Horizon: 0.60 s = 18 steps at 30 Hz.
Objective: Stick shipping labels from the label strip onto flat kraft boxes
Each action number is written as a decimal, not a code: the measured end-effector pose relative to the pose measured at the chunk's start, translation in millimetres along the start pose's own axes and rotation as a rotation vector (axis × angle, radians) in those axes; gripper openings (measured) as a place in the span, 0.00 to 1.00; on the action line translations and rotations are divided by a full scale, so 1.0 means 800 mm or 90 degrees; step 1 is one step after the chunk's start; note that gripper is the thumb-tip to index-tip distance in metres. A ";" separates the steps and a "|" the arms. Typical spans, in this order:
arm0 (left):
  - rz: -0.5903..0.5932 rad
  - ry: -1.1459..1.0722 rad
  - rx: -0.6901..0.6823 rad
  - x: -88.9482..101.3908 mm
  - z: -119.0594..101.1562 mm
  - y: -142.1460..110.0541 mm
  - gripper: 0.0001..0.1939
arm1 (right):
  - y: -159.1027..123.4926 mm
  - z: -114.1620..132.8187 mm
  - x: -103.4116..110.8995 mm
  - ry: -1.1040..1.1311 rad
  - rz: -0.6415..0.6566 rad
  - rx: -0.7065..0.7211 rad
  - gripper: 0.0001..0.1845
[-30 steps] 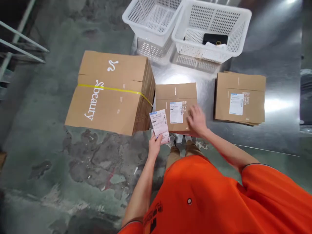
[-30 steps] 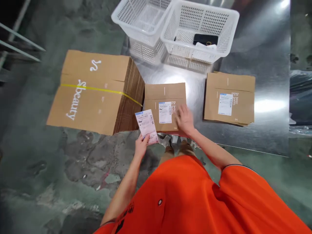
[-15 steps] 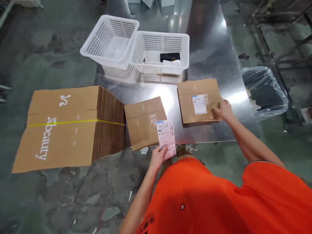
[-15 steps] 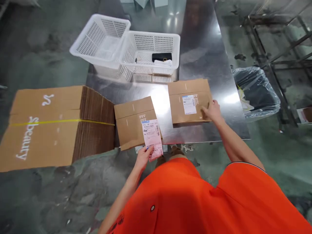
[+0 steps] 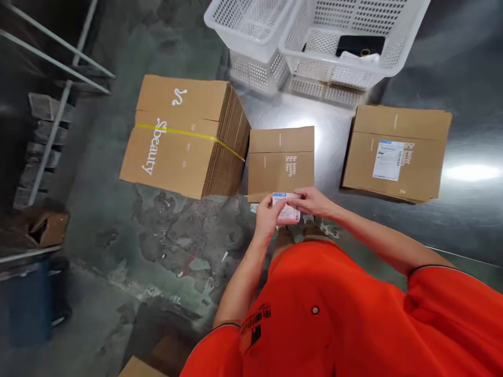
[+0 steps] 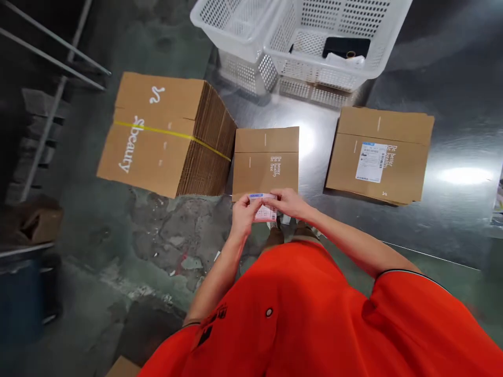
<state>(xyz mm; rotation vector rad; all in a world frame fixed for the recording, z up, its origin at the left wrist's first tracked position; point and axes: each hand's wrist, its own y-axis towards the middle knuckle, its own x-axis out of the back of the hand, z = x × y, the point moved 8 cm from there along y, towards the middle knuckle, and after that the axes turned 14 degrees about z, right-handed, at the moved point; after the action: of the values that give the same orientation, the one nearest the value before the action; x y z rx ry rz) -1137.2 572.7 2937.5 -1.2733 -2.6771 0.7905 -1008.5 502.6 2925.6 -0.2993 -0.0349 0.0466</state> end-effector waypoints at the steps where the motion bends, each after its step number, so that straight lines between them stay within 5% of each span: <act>1: -0.033 0.020 0.012 0.007 0.001 0.004 0.15 | 0.003 0.001 -0.004 -0.043 -0.017 0.005 0.23; 6: -0.059 0.055 0.117 0.040 0.056 0.023 0.16 | 0.037 -0.005 -0.005 -0.192 -0.074 0.018 0.11; 10: -0.016 0.035 0.177 0.073 0.114 0.015 0.17 | 0.086 -0.014 0.046 -0.363 -0.190 -0.039 0.10; 15: 0.002 0.024 0.259 0.105 0.162 -0.047 0.22 | 0.127 -0.009 0.094 -0.637 -0.239 -0.145 0.30; 18: -0.029 0.041 0.246 0.129 0.155 -0.076 0.20 | 0.137 -0.006 0.074 -0.651 -0.217 -0.109 0.33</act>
<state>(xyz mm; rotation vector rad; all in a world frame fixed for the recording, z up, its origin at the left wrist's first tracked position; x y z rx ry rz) -1281.9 565.4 2843.7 -1.1159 -2.3382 1.1659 -953.4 609.3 2890.4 -0.4106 -1.1081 -0.1473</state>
